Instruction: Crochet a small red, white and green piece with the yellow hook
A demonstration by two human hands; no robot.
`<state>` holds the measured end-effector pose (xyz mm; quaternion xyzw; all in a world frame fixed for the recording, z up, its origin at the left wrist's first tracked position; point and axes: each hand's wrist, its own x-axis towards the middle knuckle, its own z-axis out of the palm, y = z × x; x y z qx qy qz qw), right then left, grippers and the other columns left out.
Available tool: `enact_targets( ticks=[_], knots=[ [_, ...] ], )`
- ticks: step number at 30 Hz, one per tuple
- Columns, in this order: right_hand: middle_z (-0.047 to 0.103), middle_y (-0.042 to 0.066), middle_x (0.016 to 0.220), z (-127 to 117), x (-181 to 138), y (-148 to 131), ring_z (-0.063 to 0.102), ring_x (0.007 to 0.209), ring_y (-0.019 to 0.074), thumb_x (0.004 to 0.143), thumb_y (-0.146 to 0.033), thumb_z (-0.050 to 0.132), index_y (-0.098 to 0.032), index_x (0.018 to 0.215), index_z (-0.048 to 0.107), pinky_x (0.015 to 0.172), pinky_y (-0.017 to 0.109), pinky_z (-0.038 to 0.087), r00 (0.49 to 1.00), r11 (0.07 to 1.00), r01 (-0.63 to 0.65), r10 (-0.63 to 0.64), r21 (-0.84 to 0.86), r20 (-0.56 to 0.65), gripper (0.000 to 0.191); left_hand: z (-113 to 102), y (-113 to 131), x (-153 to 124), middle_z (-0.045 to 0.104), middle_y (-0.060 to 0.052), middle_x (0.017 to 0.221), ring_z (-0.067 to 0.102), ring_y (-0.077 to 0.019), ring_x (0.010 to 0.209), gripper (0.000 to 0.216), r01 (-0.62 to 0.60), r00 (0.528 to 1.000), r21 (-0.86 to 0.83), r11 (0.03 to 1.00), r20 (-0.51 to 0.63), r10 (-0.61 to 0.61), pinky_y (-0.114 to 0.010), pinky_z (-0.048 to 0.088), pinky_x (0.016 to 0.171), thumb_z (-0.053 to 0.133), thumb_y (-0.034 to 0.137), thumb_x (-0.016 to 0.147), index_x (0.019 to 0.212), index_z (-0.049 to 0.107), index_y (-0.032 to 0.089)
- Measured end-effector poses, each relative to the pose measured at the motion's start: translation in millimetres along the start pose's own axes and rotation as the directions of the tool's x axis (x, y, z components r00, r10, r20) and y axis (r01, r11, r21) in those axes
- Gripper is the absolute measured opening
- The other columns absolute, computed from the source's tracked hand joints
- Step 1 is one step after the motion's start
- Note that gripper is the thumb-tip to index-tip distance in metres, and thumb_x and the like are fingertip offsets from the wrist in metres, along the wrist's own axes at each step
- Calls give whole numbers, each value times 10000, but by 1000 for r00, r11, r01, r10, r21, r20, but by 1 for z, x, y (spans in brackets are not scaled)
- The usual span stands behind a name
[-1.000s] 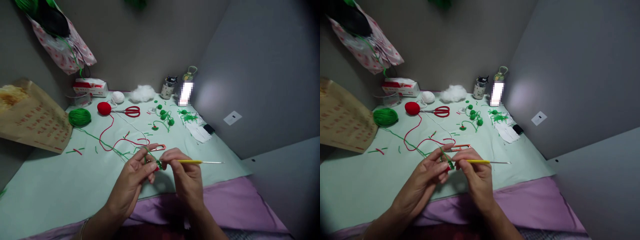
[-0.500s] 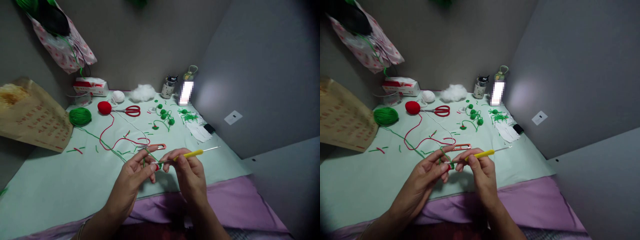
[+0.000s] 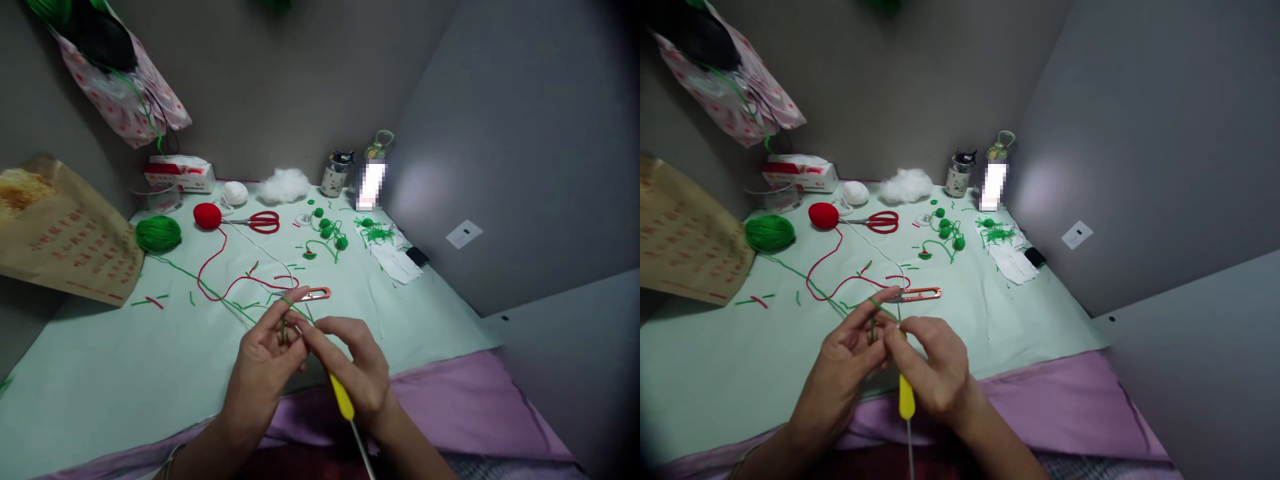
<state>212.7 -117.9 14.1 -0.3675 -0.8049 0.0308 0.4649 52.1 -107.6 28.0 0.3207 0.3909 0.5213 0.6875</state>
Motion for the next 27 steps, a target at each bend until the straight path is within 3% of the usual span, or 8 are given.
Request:
enact_targets(
  ticks=[4, 8, 10, 15, 18, 20, 23, 27],
  knots=[
    [754, 76, 1025, 3, 2, 0, 721, 945, 225, 1017, -141, 574, -297, 1267, 729, 790, 366, 617, 983, 974, -108, 135, 199, -124, 332, -2, 8, 4, 460, 104, 602, 219, -9, 416, 510, 216, 972, -203, 955, 136, -191, -145, 251, 388, 874, 267, 798, 1281, 737, 176],
    [711, 30, 873, 7, 10, 3, 653, 747, 168, 1056, -194, 530, -264, 1015, 764, 687, 326, 564, 884, 739, -310, 455, 598, -104, 247, -4, 14, 5, 498, 94, 657, 211, 15, 410, 461, 180, 980, -207, 962, 120, -157, -134, 222, 387, 861, 212, 815, 1261, 745, 187],
    [735, 40, 906, 9, 13, 3, 675, 803, 181, 1045, -203, 564, -259, 1004, 770, 720, 339, 568, 895, 721, -312, 441, 619, -63, 217, -4, 11, 5, 558, 68, 737, 286, 20, 403, 483, 144, 984, -152, 978, 127, -125, -143, 257, 392, 863, 244, 821, 1287, 737, 223],
    [769, 71, 1034, 8, 8, -2, 719, 950, 216, 994, -99, 607, -294, 1218, 754, 803, 373, 600, 972, 943, -174, 211, 282, -105, 332, -2, 0, 4, 607, 39, 783, 463, -13, 465, 487, 27, 998, -68, 997, 58, -23, -159, 369, 471, 873, 237, 808, 1280, 752, 230],
    [764, 89, 1067, 5, 6, -1, 720, 988, 240, 973, -118, 647, -296, 1227, 765, 787, 376, 609, 984, 971, -138, 157, 193, -88, 332, -4, 1, 7, 501, 76, 601, 367, -25, 434, 458, 137, 986, -152, 979, 119, -119, -158, 329, 443, 856, 256, 825, 1268, 760, 189],
    [753, 69, 984, 4, 8, 2, 705, 911, 216, 997, -136, 615, -281, 1138, 783, 760, 359, 595, 951, 919, -222, 278, 326, -134, 262, -5, 5, 9, 429, 93, 557, 284, -25, 433, 383, 215, 971, -212, 953, 148, -186, -149, 285, 415, 852, 238, 823, 1192, 793, 156],
    [705, 24, 859, 6, 14, 6, 632, 724, 160, 1038, -203, 571, -267, 987, 780, 675, 314, 550, 859, 720, -331, 498, 610, -121, 224, -4, 10, 11, 486, 70, 642, 296, -15, 459, 327, 176, 982, -239, 955, 109, -154, -139, 303, 423, 859, 192, 804, 1127, 817, 163],
    [727, 42, 874, 12, 18, 8, 661, 820, 184, 1013, -276, 638, -246, 959, 808, 756, 328, 551, 861, 648, -378, 508, 661, -5, 181, -1, 8, 8, 614, 19, 811, 447, -36, 521, 372, 76, 992, -121, 990, 111, -62, -172, 427, 503, 853, 211, 821, 1190, 804, 227]
  ],
)
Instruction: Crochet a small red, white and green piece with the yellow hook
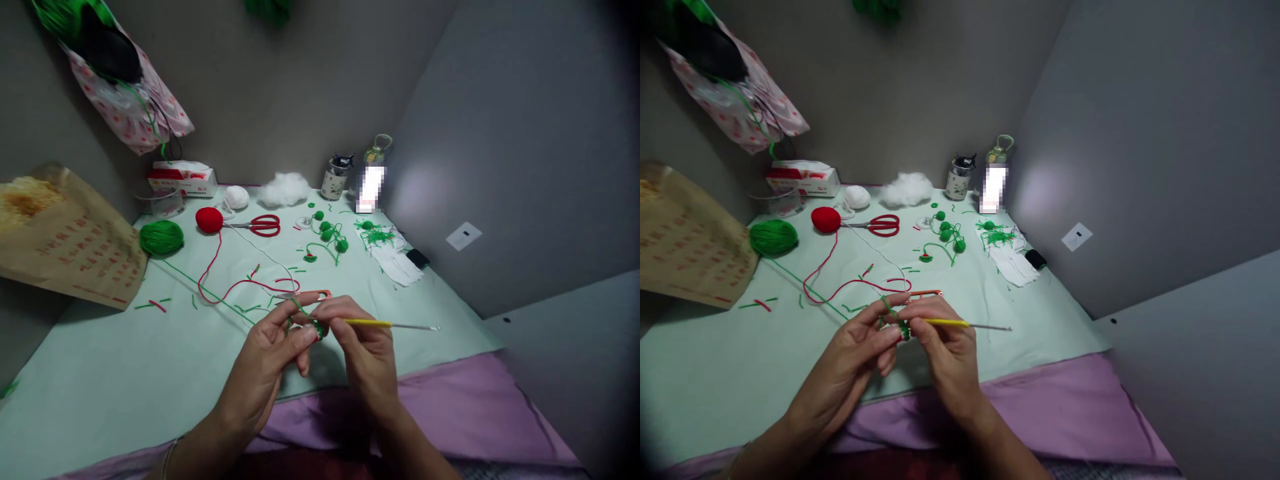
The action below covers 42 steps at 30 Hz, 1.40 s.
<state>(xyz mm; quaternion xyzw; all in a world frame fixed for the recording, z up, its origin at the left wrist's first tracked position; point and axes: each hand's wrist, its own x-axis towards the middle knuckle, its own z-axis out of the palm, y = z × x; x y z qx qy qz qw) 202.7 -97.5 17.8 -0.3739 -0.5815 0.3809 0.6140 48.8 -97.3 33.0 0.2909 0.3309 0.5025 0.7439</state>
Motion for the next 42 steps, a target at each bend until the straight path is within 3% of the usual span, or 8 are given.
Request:
enact_targets(
  ticks=[11, 16, 22, 28, 32, 35, 38, 42],
  knots=[
    [750, 38, 902, -7, -2, 2, 690, 705, 142, 1054, -346, 576, -212, 956, 742, 684, 285, 584, 988, 952, -148, 154, 268, -2, 234, -2, 0, -5, 590, 17, 857, 559, -62, 606, 327, -11, 1000, 88, 996, 2, 11, -206, 505, 618, 797, 249, 886, 1213, 797, 260],
    [748, 35, 961, -9, -9, -5, 689, 788, 141, 1086, -222, 499, -234, 1047, 732, 760, 298, 571, 999, 999, 27, -26, -33, 29, 237, -7, -4, -4, 602, 31, 839, 578, -62, 622, 353, -69, 997, 171, 983, -10, 72, -201, 522, 664, 796, 263, 895, 1247, 779, 292],
    [759, 61, 1009, -10, -11, -11, 705, 915, 169, 1065, -118, 477, -212, 1163, 680, 812, 323, 585, 938, 904, 329, -279, -273, 208, 244, -9, -7, -5, 603, 43, 803, 598, -79, 665, 341, -137, 986, 270, 953, -56, 158, -180, 535, 663, 812, 261, 878, 1215, 790, 306],
    [741, 107, 1050, -7, -13, -7, 720, 984, 216, 1029, -142, 573, -214, 1247, 704, 813, 333, 621, 830, 603, 556, -444, -573, 338, 265, -2, -5, -7, 636, 31, 797, 565, -82, 631, 540, -73, 995, 63, 995, -63, 77, -173, 544, 579, 879, 259, 801, 1321, 733, 260],
    [717, 64, 969, -6, -12, -5, 693, 899, 179, 1054, -149, 514, -230, 1162, 732, 771, 300, 595, 917, 835, 397, -379, -381, 125, 257, -4, 2, -3, 542, 67, 674, 420, -21, 465, 483, 119, 993, -115, 986, 3, -119, -125, 428, 428, 862, 229, 819, 1285, 748, 171],
    [676, 18, 862, -3, -8, -4, 639, 759, 150, 1066, -185, 506, -246, 1032, 742, 713, 300, 557, 987, 984, 157, -160, -87, -27, 247, -5, 5, -3, 568, 61, 737, 406, -1, 447, 455, 57, 998, -96, 994, -6, -58, -117, 410, 408, 856, 198, 823, 1267, 759, 200],
    [695, 21, 875, 1, -6, -2, 652, 779, 155, 1047, -203, 561, -250, 993, 759, 716, 300, 553, 995, 993, 102, -102, -54, 5, 210, -3, 0, -6, 609, 40, 829, 460, -6, 448, 449, 1, 1000, 0, 1000, 18, -1, -142, 450, 420, 846, 235, 842, 1282, 755, 242],
    [735, 58, 980, 2, -13, 3, 705, 913, 188, 1006, -98, 591, -257, 1183, 750, 796, 326, 588, 955, 902, 297, -285, -313, 84, 286, -2, -9, -5, 625, 30, 841, 541, -37, 519, 454, -79, 996, 46, 996, -41, 80, -162, 522, 499, 865, 240, 822, 1265, 767, 244]
  ],
)
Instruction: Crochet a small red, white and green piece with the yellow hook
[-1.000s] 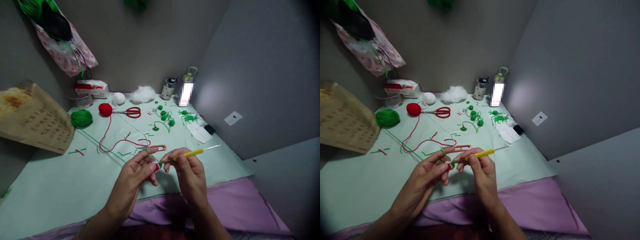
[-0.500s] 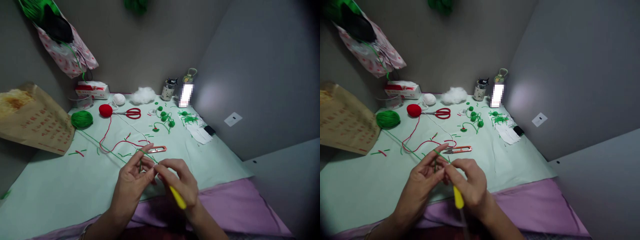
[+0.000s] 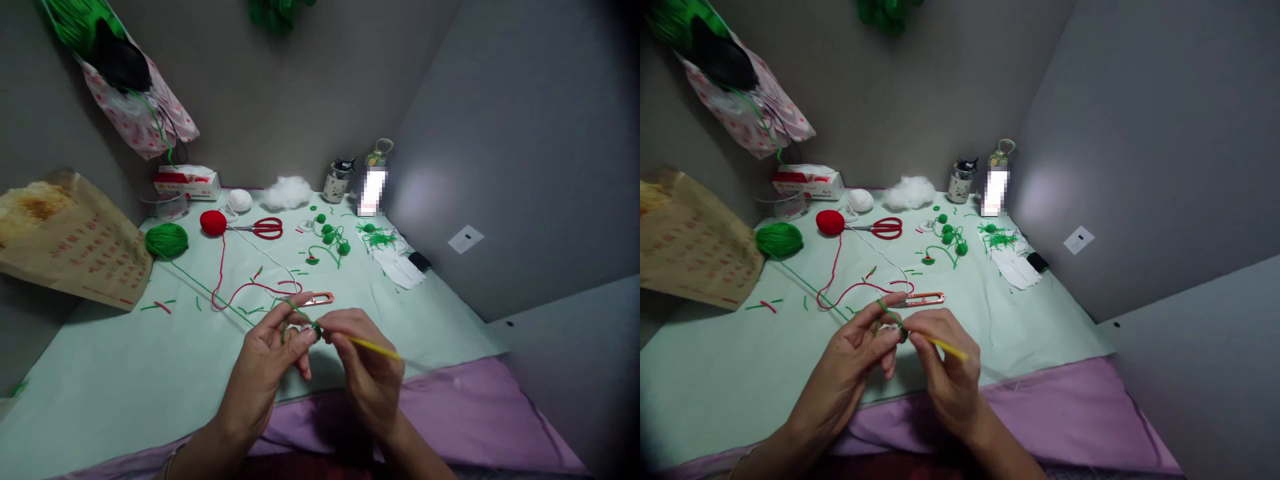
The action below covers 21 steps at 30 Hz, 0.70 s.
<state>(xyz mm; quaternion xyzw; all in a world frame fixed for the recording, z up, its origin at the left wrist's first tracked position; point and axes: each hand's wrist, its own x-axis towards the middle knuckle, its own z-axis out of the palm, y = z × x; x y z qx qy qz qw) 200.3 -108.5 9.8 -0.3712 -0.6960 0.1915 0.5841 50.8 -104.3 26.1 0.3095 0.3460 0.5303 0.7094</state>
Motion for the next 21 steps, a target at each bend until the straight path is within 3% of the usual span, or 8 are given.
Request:
enact_targets(
  ticks=[2, 4, 7, 10, 15, 21],
  knots=[
    [735, 101, 1084, -2, -4, 1, 711, 997, 219, 983, -84, 617, -243, 1301, 719, 815, 343, 597, 988, 976, 153, -144, -156, 62, 370, -1, 0, 2, 606, 40, 753, 523, -44, 510, 476, 56, 998, -66, 996, 12, -55, -160, 516, 493, 875, 245, 809, 1271, 764, 220],
    [734, 109, 1103, -4, -5, 1, 707, 1005, 224, 982, -90, 618, -241, 1308, 718, 797, 339, 596, 982, 966, 185, -176, -180, 65, 374, -3, 3, 5, 554, 57, 666, 459, -32, 477, 466, 173, 985, -153, 973, 45, -168, -133, 464, 446, 875, 236, 805, 1256, 770, 179],
    [716, 40, 924, -5, 0, 1, 667, 845, 172, 1021, -112, 569, -266, 1112, 767, 745, 303, 559, 994, 998, -59, 61, 28, -86, 267, -5, 10, 7, 498, 74, 635, 368, -7, 455, 400, 246, 969, -236, 940, 43, -243, -95, 382, 397, 869, 172, 795, 1187, 796, 136],
    [694, 10, 869, -2, 4, 0, 620, 763, 148, 1042, -206, 580, -274, 988, 775, 723, 289, 528, 959, 930, -235, 270, 282, -92, 214, -4, 11, 5, 540, 63, 704, 403, -12, 459, 419, 152, 988, -184, 971, 19, -151, -116, 421, 397, 859, 159, 805, 1217, 791, 197],
    [734, 17, 882, 2, 6, 2, 656, 836, 159, 1008, -289, 664, -268, 947, 810, 804, 290, 538, 938, 876, -325, 348, 356, 0, 160, -2, 4, 0, 632, 15, 849, 567, -62, 570, 385, 24, 997, 6, 1000, 66, -24, -201, 583, 549, 819, 229, 870, 1252, 784, 266],
    [753, 21, 879, -4, 9, 6, 670, 707, 129, 998, -373, 674, -235, 925, 794, 703, 261, 566, 858, 695, -435, 513, 572, 30, 198, -3, 5, -1, 641, -2, 868, 615, -93, 643, 364, 44, 998, 6, 999, 38, -44, -232, 607, 609, 824, 233, 857, 1220, 793, 243]
  ],
)
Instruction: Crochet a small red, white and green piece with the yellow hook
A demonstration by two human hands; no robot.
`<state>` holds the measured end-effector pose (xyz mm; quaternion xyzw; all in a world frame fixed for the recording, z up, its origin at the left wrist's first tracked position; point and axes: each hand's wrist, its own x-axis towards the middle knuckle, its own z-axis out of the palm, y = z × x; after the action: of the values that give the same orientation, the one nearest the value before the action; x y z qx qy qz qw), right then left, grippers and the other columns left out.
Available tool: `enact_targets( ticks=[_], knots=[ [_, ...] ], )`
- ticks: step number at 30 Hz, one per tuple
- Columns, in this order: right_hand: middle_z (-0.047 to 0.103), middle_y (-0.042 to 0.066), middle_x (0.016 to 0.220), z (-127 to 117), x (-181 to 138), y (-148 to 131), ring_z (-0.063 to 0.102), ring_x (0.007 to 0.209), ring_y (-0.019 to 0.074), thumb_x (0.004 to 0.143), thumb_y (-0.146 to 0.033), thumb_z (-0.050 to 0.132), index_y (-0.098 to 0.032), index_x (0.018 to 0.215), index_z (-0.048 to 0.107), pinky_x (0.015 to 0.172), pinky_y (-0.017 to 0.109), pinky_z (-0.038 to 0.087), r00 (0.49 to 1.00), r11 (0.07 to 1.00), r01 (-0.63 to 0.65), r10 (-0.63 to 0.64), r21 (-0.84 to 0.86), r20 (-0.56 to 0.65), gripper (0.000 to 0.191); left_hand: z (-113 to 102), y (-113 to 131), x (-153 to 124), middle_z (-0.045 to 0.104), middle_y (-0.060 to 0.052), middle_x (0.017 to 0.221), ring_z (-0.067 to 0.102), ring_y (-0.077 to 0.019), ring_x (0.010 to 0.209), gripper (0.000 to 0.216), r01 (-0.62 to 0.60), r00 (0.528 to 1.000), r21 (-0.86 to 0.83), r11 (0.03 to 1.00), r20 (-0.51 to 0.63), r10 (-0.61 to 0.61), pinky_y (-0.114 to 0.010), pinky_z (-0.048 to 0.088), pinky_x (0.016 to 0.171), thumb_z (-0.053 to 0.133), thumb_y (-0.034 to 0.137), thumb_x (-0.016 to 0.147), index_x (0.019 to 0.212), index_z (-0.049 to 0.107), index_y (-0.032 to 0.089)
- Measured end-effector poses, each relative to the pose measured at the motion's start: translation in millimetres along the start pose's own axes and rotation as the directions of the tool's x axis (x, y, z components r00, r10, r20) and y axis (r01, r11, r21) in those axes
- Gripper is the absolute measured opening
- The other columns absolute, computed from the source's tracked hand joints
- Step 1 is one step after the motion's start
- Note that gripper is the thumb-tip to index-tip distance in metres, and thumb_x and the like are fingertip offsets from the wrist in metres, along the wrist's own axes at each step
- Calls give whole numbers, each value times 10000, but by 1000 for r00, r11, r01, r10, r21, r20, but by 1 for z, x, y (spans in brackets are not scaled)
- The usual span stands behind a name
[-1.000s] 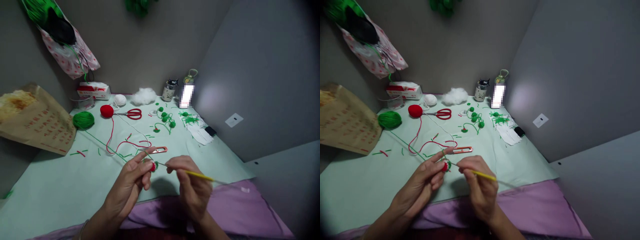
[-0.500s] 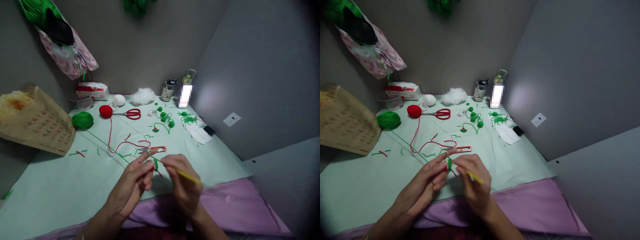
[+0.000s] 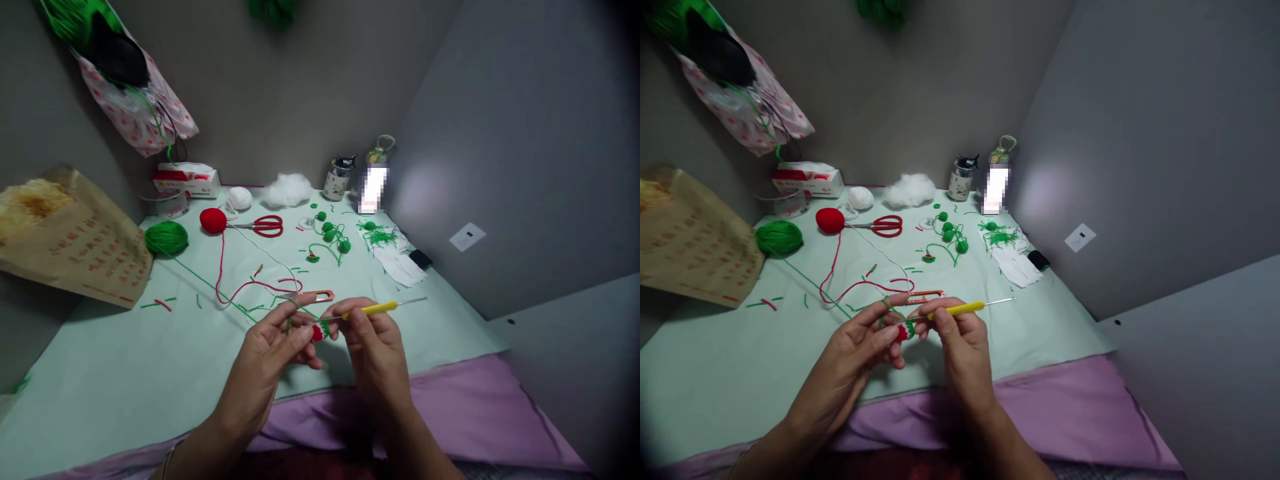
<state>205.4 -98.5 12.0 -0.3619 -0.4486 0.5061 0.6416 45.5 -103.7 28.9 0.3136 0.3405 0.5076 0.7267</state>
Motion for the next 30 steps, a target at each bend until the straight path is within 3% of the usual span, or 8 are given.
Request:
enact_targets(
  ticks=[6, 11, 15, 19, 21, 23, 27, 30],
  knots=[
    [782, 45, 905, -5, -3, -4, 703, 708, 148, 1048, -348, 586, -217, 975, 754, 689, 287, 596, 994, 997, 68, -65, -32, 91, 225, 3, 1, 0, 606, 14, 857, 592, -77, 589, 348, 17, 999, 4, 1000, -30, -17, -234, 585, 572, 823, 256, 856, 1200, 788, 223],
    [773, 51, 983, -9, -13, -11, 710, 807, 155, 1079, -220, 501, -231, 1079, 745, 761, 309, 595, 960, 908, 269, -225, -320, 169, 244, 0, -2, 0, 608, 30, 807, 624, -85, 592, 322, -27, 999, 79, 997, -35, 30, -233, 579, 623, 798, 275, 884, 1203, 782, 236],
    [771, 53, 1032, -9, -16, -15, 723, 897, 172, 1064, -139, 468, -241, 1173, 693, 805, 330, 601, 882, 760, 462, -341, -457, 325, 271, -1, -4, 0, 626, 42, 797, 653, -85, 626, 316, -74, 995, 168, 983, -58, 85, -225, 578, 690, 783, 270, 904, 1220, 779, 275],
    [799, 88, 1019, -6, -16, -15, 753, 921, 202, 1046, -150, 518, -221, 1172, 692, 766, 325, 626, 747, 438, 661, -457, -609, 483, 227, -1, -8, -1, 607, 49, 836, 646, -85, 652, 419, -75, 992, 155, 985, -85, 89, -220, 577, 685, 836, 251, 853, 1263, 756, 288],
    [800, 101, 1047, -5, -16, -15, 758, 938, 205, 1036, -157, 556, -227, 1205, 693, 744, 310, 633, 709, 345, 696, -470, -630, 526, 228, -1, -9, -1, 607, 46, 875, 642, -87, 672, 497, -71, 994, 113, 991, -80, 80, -219, 577, 677, 845, 259, 846, 1325, 719, 302],
    [790, 103, 1058, -4, -17, -14, 753, 940, 201, 1043, -154, 542, -232, 1217, 690, 746, 312, 633, 729, 402, 678, -480, -616, 488, 241, -2, -9, -1, 607, 44, 885, 635, -86, 675, 534, -69, 994, 107, 992, -83, 78, -215, 574, 671, 845, 263, 849, 1360, 695, 306],
    [770, 81, 971, -6, -16, -13, 733, 915, 206, 1056, -153, 500, -221, 1121, 707, 779, 353, 612, 821, 642, 570, -444, -512, 358, 228, -3, -5, -1, 600, 45, 869, 639, -90, 669, 515, -76, 992, 160, 984, -90, 92, -222, 585, 674, 841, 273, 853, 1350, 708, 300],
    [764, 73, 948, -8, -16, -13, 723, 914, 216, 1053, -158, 513, -220, 1105, 712, 785, 377, 597, 841, 704, 539, -418, -463, 344, 215, -2, -3, -2, 603, 38, 851, 646, -106, 689, 479, -76, 992, 188, 979, -83, 93, -238, 597, 689, 830, 293, 861, 1330, 729, 300]
  ],
)
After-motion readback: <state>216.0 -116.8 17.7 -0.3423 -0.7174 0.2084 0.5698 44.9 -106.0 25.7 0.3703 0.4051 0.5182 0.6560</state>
